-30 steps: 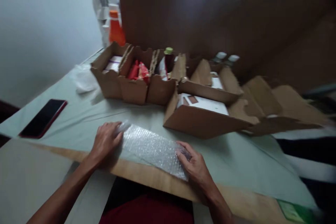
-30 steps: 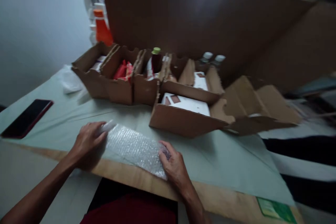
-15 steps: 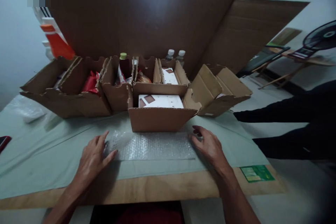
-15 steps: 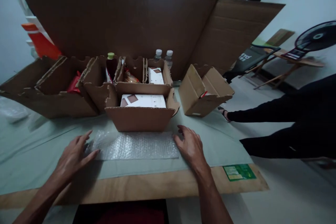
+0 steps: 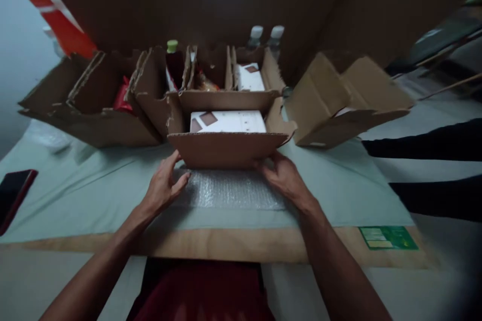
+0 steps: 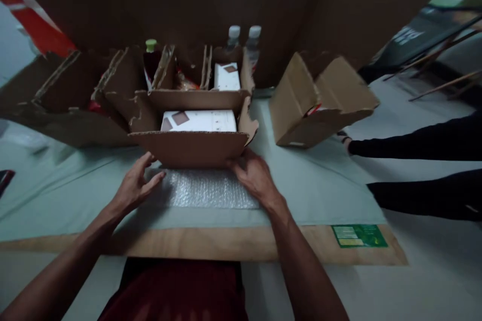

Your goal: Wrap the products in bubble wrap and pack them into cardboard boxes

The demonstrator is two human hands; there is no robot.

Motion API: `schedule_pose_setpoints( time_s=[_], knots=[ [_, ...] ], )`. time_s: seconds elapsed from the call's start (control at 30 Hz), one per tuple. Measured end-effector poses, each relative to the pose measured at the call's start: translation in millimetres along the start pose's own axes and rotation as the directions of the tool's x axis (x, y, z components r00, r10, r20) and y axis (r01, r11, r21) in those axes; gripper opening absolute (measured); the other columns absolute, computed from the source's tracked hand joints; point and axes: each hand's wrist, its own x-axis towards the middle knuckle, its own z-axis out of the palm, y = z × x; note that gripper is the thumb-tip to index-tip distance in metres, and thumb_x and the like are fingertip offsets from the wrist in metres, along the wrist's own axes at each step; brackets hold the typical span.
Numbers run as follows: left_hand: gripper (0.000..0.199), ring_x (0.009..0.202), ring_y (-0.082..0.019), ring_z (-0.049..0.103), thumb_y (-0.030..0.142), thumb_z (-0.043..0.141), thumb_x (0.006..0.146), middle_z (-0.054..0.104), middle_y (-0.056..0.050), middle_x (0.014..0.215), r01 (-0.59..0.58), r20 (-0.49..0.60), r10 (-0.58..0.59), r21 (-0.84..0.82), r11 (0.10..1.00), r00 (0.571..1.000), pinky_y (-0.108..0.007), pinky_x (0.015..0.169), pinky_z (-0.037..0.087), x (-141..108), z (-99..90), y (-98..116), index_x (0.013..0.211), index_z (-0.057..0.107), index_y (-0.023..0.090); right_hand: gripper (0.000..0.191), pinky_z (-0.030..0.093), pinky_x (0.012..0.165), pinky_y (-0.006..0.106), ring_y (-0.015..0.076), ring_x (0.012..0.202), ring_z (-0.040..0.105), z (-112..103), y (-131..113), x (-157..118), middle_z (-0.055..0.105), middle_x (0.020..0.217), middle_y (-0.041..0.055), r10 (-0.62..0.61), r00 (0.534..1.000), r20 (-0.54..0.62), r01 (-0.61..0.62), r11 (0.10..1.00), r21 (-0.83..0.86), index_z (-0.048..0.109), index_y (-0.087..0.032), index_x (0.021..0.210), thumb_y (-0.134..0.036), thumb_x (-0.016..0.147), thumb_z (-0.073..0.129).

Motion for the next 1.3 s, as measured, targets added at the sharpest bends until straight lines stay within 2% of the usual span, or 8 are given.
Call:
schedule_pose_setpoints(
  time_s=[0.17,0.4,0.63,0.8,0.9,1.03,1.17,1.3],
  knots=[
    [0.055,0.114,-0.034,0.062,0.049,0.063,0.086,0.069,-0.015,0.123,0.141,-0.017,-0.140,0.182,0.973,0.990,-0.052,0.101,0.051,-31,-34.2,-34,0.132,0.062,0.018,0.037,0.050,0.097,0.048,0.0296,0.105,0.071,8,-7,-47,0.078,0.113,0.0114,-0.132,0.978,-0.159,0.103,0.979,-0.177,0.073,-0.020,0.118,-0.042,0.101,0.049],
    [0.010,0.097,-0.027,0.062,0.025,0.064,0.074,0.069,-0.010,0.098,0.228,0.040,-0.243,0.220,0.948,0.969,-0.042,0.091,0.051,-18,-18.3,-21,0.082,0.064,0.020,0.035,0.046,0.105,0.048,0.0292,0.134,0.057,103,-79,-55,0.062,0.148,0.0118,-0.460,0.819,0.344,0.528,0.838,-0.138,0.067,-0.021,0.133,-0.025,0.101,0.053],
    [0.019,0.065,-0.017,0.061,0.027,0.061,0.078,0.064,0.003,0.071,0.333,0.097,-0.336,0.044,0.942,0.937,-0.029,0.063,0.045,-46,-28.8,-17,0.097,0.061,0.022,0.039,0.045,0.101,0.051,0.0310,0.122,0.064,18,17,-93,0.074,0.126,0.0110,-0.142,0.989,0.050,0.151,0.923,-0.354,0.075,-0.022,0.112,-0.039,0.104,0.041],
    [0.051,0.067,-0.018,0.064,0.020,0.063,0.077,0.070,0.001,0.079,0.316,0.125,-0.317,0.031,0.948,0.940,-0.031,0.066,0.048,-45,-21.3,-15,0.127,0.060,0.022,0.041,0.045,0.098,0.052,0.0363,0.121,0.061,1,41,-48,0.070,0.131,0.0175,-0.053,0.995,-0.079,0.015,0.906,-0.424,0.072,-0.017,0.118,-0.041,0.093,0.051],
    [0.058,0.066,-0.017,0.062,0.019,0.060,0.077,0.069,0.001,0.079,0.257,0.128,-0.259,0.030,0.966,0.957,-0.031,0.067,0.048,-51,-23.6,-17,0.135,0.057,0.021,0.032,0.047,0.095,0.050,0.0369,0.117,0.061,11,36,-28,0.070,0.130,0.0192,-0.054,0.998,-0.017,0.043,0.918,-0.395,0.074,-0.017,0.099,-0.040,0.086,0.056],
    [0.062,0.067,-0.016,0.061,0.022,0.057,0.079,0.068,0.002,0.080,0.166,0.105,-0.167,0.022,0.986,0.980,-0.030,0.070,0.050,-56,-53.2,-30,0.141,0.053,0.021,0.024,0.051,0.083,0.040,0.0265,0.085,0.068,20,10,-71,0.075,0.096,0.0119,-0.018,1.000,0.017,0.021,0.975,-0.219,0.067,-0.021,0.084,-0.041,0.088,0.055],
    [0.064,0.083,-0.023,0.064,0.019,0.060,0.078,0.069,-0.004,0.087,0.065,-0.076,-0.047,0.248,0.967,0.996,-0.038,0.083,0.051,-16,-84.3,-38,0.142,0.055,0.020,0.043,0.053,0.065,0.028,0.0175,0.067,0.066,50,-41,-141,0.073,0.085,0.0040,0.047,0.979,0.200,-0.082,0.982,0.171,0.063,-0.021,0.129,-0.040,0.091,0.057],
    [0.062,0.116,-0.036,0.060,0.016,0.067,0.076,0.070,-0.015,0.119,-0.007,-0.106,0.053,0.400,0.916,0.993,-0.051,0.104,0.045,33,-72.3,-32,0.137,0.060,0.017,0.063,0.053,0.062,0.024,0.0133,0.060,0.063,93,-80,-175,0.072,0.085,0.0020,-0.017,0.935,0.355,-0.111,0.935,0.337,0.046,-0.020,0.156,-0.033,0.094,0.053]
  ],
)
